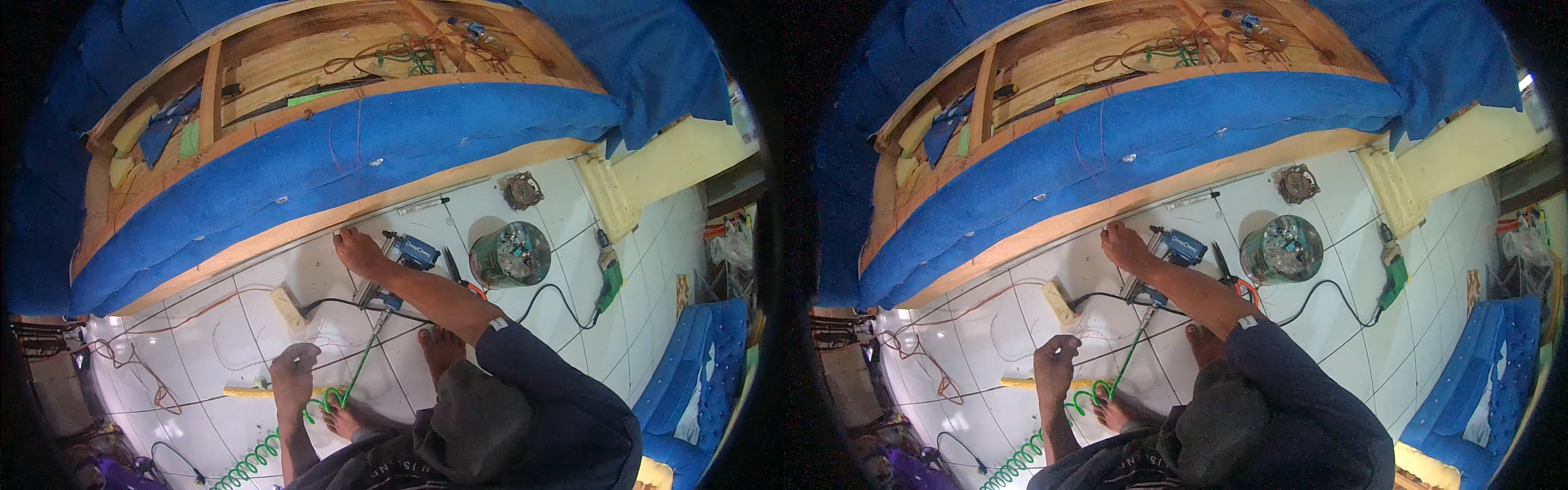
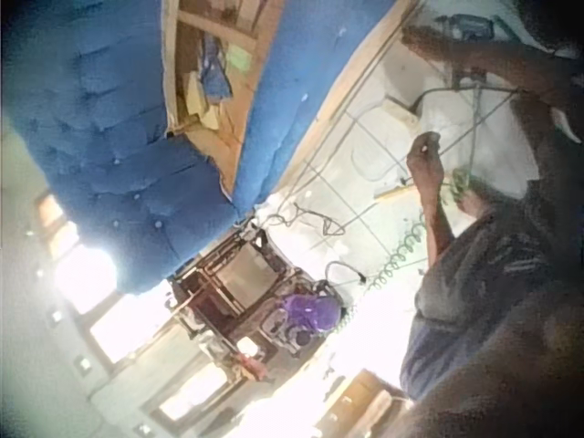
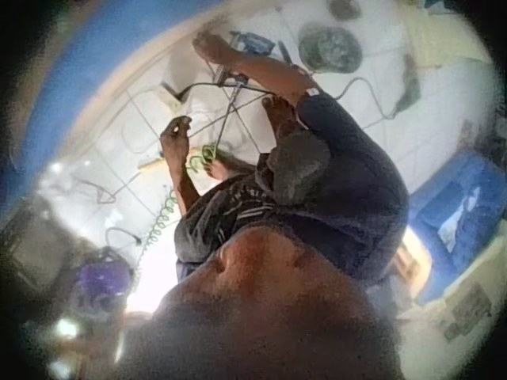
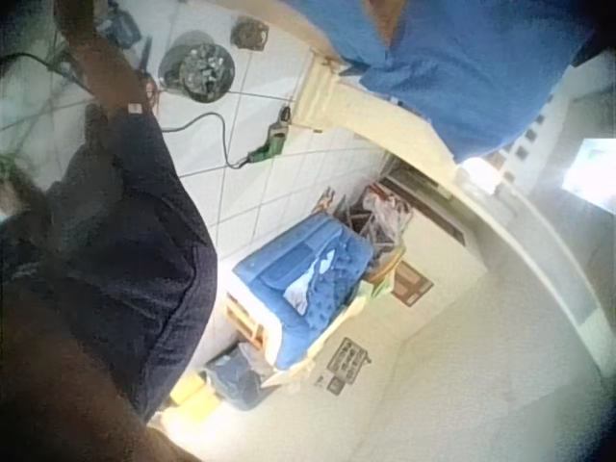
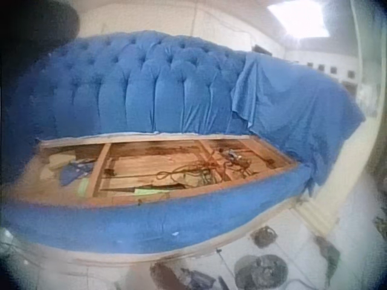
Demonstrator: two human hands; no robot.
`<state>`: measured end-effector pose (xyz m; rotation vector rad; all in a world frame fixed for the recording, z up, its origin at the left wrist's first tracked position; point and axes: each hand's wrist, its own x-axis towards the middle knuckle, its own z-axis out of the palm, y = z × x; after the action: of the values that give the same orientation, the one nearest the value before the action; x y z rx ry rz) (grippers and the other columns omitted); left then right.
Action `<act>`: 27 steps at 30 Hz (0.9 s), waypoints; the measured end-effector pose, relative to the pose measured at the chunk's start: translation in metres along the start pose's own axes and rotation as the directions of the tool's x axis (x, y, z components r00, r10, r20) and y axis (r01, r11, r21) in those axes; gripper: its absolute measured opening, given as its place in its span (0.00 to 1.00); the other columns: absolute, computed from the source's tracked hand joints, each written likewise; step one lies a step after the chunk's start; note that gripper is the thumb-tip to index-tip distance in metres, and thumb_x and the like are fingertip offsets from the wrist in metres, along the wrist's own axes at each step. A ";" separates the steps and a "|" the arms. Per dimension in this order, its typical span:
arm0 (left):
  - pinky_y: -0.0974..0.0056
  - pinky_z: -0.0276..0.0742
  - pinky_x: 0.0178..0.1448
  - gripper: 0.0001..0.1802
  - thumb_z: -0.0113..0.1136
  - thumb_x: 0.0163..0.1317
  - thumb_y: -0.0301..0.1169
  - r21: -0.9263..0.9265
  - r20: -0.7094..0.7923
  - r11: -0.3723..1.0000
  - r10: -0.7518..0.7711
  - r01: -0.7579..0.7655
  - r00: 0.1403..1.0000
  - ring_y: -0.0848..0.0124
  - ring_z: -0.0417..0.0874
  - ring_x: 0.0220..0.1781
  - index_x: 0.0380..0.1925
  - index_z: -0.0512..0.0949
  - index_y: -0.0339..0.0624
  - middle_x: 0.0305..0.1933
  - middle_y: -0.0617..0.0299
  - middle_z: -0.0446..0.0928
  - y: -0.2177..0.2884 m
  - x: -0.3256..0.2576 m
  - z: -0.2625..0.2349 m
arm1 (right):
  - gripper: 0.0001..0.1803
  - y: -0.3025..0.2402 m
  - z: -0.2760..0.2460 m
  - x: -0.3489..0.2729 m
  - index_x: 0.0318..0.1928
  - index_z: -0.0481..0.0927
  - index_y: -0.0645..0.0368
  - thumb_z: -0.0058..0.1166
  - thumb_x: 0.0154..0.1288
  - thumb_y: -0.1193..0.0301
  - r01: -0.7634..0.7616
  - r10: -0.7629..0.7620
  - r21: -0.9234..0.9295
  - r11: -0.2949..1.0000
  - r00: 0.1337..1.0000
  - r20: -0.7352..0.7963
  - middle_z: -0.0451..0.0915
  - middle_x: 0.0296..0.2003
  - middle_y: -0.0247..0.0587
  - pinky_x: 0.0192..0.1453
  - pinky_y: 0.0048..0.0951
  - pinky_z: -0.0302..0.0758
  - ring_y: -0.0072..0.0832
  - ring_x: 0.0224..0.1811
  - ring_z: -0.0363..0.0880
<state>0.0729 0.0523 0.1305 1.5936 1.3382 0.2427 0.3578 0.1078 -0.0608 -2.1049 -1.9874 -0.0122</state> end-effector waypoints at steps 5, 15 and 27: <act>0.63 0.79 0.44 0.09 0.63 0.65 0.30 -0.031 0.006 0.999 0.038 -0.038 0.999 0.69 0.85 0.36 0.38 0.86 0.34 0.35 0.54 0.87 -0.008 0.014 0.004 | 0.10 0.015 -0.076 -0.047 0.42 0.80 0.63 0.57 0.62 0.72 -0.126 0.131 0.225 0.966 0.991 -0.008 0.82 0.39 0.52 0.50 0.46 0.83 0.45 0.42 0.85; 0.62 0.80 0.43 0.11 0.64 0.67 0.33 -0.083 0.074 0.986 0.148 -0.142 0.986 0.68 0.86 0.36 0.40 0.86 0.35 0.34 0.54 0.87 0.012 0.023 0.016 | 0.21 0.039 -0.271 -0.144 0.56 0.82 0.56 0.64 0.61 0.71 -0.492 0.528 0.195 0.848 0.815 -0.239 0.82 0.50 0.48 0.60 0.49 0.74 0.48 0.54 0.79; 0.63 0.80 0.45 0.12 0.66 0.68 0.36 0.010 0.147 0.999 0.041 -0.043 0.988 0.72 0.85 0.39 0.42 0.87 0.38 0.35 0.56 0.87 0.029 -0.001 -0.008 | 0.11 -0.081 -0.210 -0.089 0.46 0.79 0.59 0.55 0.62 0.74 0.375 -0.465 0.498 0.782 0.883 0.066 0.78 0.37 0.40 0.47 0.44 0.80 0.42 0.44 0.82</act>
<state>0.0856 0.0588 0.1575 1.6192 1.1963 0.1395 0.3060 -0.0143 0.1408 -1.3672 -2.2430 0.5538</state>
